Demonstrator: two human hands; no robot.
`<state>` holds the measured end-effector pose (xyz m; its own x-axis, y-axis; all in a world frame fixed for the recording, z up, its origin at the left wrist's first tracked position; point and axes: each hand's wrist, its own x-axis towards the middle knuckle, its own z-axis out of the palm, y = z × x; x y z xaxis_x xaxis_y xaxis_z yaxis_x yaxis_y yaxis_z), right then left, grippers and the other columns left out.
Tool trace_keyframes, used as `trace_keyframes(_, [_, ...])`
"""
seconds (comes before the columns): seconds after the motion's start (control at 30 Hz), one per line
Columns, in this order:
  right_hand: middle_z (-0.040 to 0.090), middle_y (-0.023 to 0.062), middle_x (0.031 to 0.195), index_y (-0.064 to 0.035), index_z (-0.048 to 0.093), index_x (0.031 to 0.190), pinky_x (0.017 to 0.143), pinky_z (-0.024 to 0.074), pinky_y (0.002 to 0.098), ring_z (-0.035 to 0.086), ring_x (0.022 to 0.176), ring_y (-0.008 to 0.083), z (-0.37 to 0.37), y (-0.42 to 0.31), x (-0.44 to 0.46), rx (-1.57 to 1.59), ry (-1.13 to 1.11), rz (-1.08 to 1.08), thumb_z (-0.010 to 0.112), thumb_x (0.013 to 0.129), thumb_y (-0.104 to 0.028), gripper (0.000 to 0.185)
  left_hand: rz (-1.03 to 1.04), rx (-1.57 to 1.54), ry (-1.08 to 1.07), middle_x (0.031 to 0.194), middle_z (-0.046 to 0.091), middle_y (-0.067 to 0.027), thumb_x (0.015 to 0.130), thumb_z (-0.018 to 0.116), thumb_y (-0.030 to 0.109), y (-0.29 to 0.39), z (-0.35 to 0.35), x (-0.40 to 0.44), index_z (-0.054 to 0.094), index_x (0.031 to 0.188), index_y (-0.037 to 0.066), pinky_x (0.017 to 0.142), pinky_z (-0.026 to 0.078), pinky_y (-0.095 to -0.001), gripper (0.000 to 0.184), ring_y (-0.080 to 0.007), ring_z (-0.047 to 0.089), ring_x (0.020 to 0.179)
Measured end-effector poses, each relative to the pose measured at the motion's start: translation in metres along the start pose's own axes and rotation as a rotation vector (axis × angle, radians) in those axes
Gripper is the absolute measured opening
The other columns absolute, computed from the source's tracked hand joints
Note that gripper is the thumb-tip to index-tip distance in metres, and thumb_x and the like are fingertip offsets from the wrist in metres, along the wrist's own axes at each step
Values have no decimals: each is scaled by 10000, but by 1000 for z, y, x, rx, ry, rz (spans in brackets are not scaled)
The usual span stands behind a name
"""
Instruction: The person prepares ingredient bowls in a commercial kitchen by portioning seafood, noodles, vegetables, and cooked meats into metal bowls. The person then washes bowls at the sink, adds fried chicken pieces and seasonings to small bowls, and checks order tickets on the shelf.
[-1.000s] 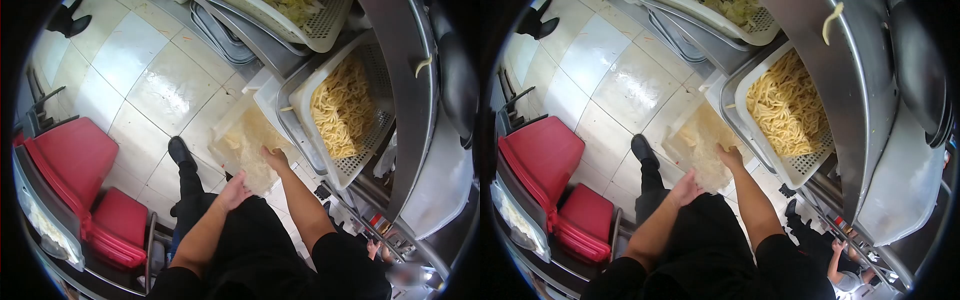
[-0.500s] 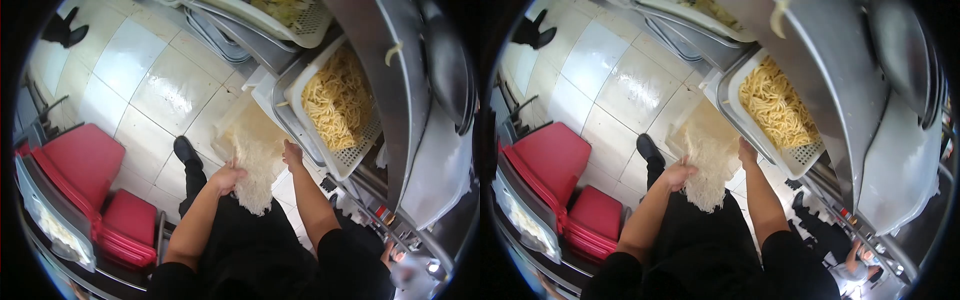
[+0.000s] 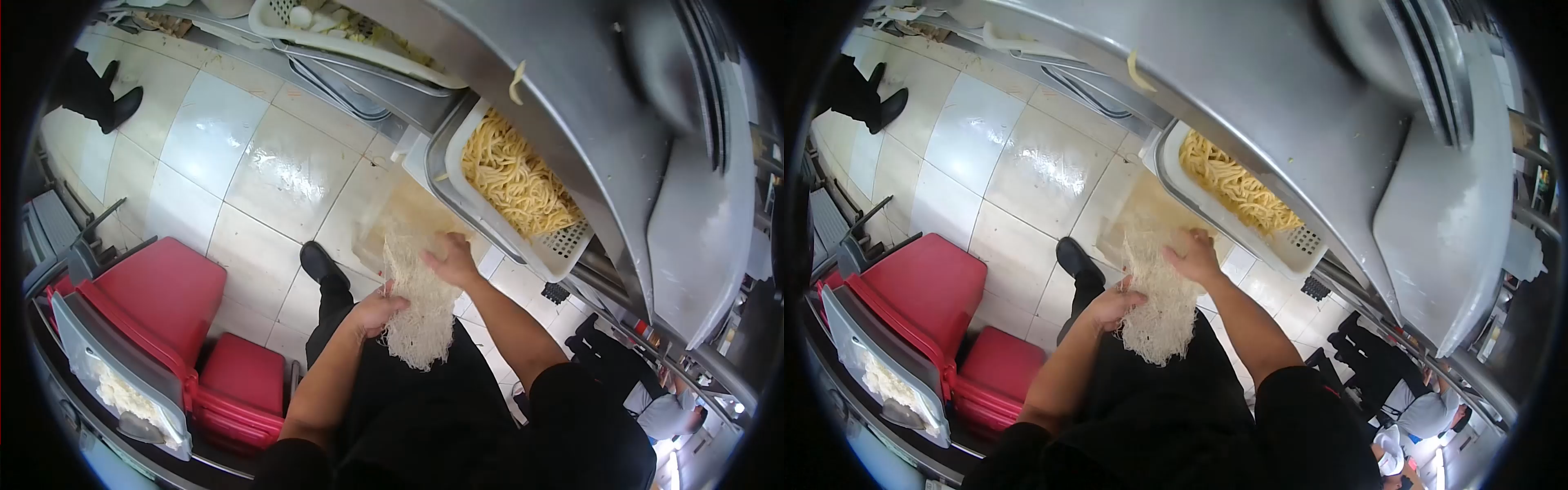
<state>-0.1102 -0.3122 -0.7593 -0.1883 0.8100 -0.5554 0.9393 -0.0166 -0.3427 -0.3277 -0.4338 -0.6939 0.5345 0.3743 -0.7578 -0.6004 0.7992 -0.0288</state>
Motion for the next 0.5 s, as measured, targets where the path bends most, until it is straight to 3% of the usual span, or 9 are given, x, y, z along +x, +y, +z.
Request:
trace_keyframes(0.07, [614, 229, 1168, -79, 611, 1270, 1045, 412, 385, 545, 1172, 403, -2, 7, 2, -48, -177, 79, 628, 891, -353, 468, -21, 6, 9, 1265, 594, -130, 854, 591, -10, 9, 8, -9, 346, 1459, 61, 952, 507, -408, 657, -255, 616, 1113])
trace_keyframes(0.17, [590, 237, 1252, -88, 633, 1247, 1058, 406, 403, 528, 1206, 407, -10, 22, 18, -18, -179, 398, 602, 897, -330, 427, -34, 54, -22, 1239, 610, -128, 855, 599, 0, 14, 6, -23, 350, 1465, 72, 926, 525, -407, 663, -241, 635, 1078])
trace_keyframes(0.27, [584, 269, 1263, -47, 672, 1162, 1047, 395, 494, 524, 1219, 417, 7, 7, 25, 0, 241, 214, 592, 888, -376, 436, -68, 120, 25, 1221, 614, -123, 851, 620, 24, 16, 6, -29, 342, 1471, 70, 906, 527, -392, 681, -226, 637, 1055])
trace_keyframes(0.33, [574, 255, 1299, -40, 666, 1173, 1043, 398, 484, 517, 1243, 406, -15, -38, 29, 138, 75, 64, 575, 884, -456, 515, -88, 201, 13, 1208, 617, -118, 847, 637, 44, 16, 6, -23, 320, 1485, 65, 888, 527, -372, 713, -212, 632, 1050])
trace_keyframes(0.4, [585, 234, 1296, -5, 676, 1132, 1045, 402, 450, 530, 1236, 384, -19, -67, 44, 161, -224, 159, 608, 850, -508, 581, -96, 315, -64, 1197, 622, -111, 842, 653, 64, 12, 6, -13, 284, 1509, 56, 868, 524, -347, 763, -195, 621, 1055])
trace_keyframes(0.5, [564, 244, 1328, 35, 585, 1268, 1065, 395, 402, 516, 1267, 367, -15, -74, 81, 57, -806, 178, 656, 807, -514, 721, -149, 415, 49, 1186, 627, -104, 840, 661, 78, 24, 26, -26, 215, 1539, 38, 874, 504, -310, 830, -173, 602, 1069])
